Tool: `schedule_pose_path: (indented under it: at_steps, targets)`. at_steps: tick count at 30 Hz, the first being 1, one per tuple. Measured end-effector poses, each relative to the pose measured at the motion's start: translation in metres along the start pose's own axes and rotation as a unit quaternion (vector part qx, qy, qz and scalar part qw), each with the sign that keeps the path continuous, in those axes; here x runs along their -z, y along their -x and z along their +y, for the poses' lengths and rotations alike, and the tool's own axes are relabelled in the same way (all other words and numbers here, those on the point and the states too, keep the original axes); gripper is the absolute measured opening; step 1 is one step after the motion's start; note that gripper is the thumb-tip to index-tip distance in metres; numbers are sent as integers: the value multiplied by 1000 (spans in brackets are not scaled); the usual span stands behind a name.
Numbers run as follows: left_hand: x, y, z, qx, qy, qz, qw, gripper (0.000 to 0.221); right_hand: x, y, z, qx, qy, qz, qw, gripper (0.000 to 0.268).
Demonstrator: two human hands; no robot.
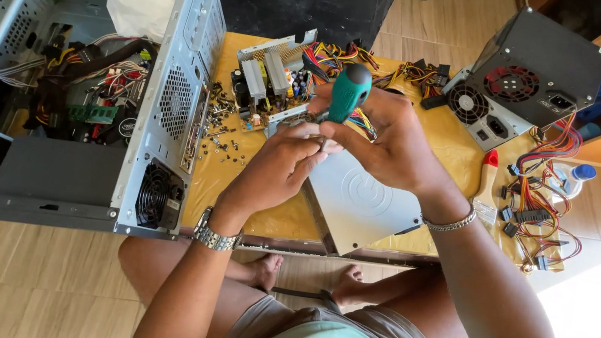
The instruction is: Unscrewing a computer power supply unit, cleaning the internal fan with a brush, and reassembling the casing.
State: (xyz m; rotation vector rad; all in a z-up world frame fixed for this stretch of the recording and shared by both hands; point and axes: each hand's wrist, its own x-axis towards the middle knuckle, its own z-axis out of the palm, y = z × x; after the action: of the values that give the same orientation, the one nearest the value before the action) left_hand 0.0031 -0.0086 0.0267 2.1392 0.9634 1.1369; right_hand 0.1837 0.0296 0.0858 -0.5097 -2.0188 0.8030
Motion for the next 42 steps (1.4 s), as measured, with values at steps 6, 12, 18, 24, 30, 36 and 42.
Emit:
schedule_pose_path:
  at_steps: [6,12,18,24,30,36,42]
  targets:
    - [-9,8,-21,-4,9,29,1000,16,2,4,21,14,53,43,998,31]
    - [-8,7,-17,11,-20,13,1000,14,-4,7,21,-28,24,57,998,26]
    - [-1,-3,-2,-3,-16,-1,1000,21,-4,4,8,-53,-92,-16,994,25]
    - [-5,2,-15,36,-23,-24,999,21,-14,8,20,-71,-12,66,995,26]
    - [-14,19,2,123,-58,-26,990,38,-16,13,20,-93,-8,80,992,28]
    - [-39,28,0,84,-25,135,987,35,8,6,12,-69,-95,-41,992,37]
    - [-56,34,-17,35,-68,180,981,26,30,-14,-22,-18,-35,-91,995,72]
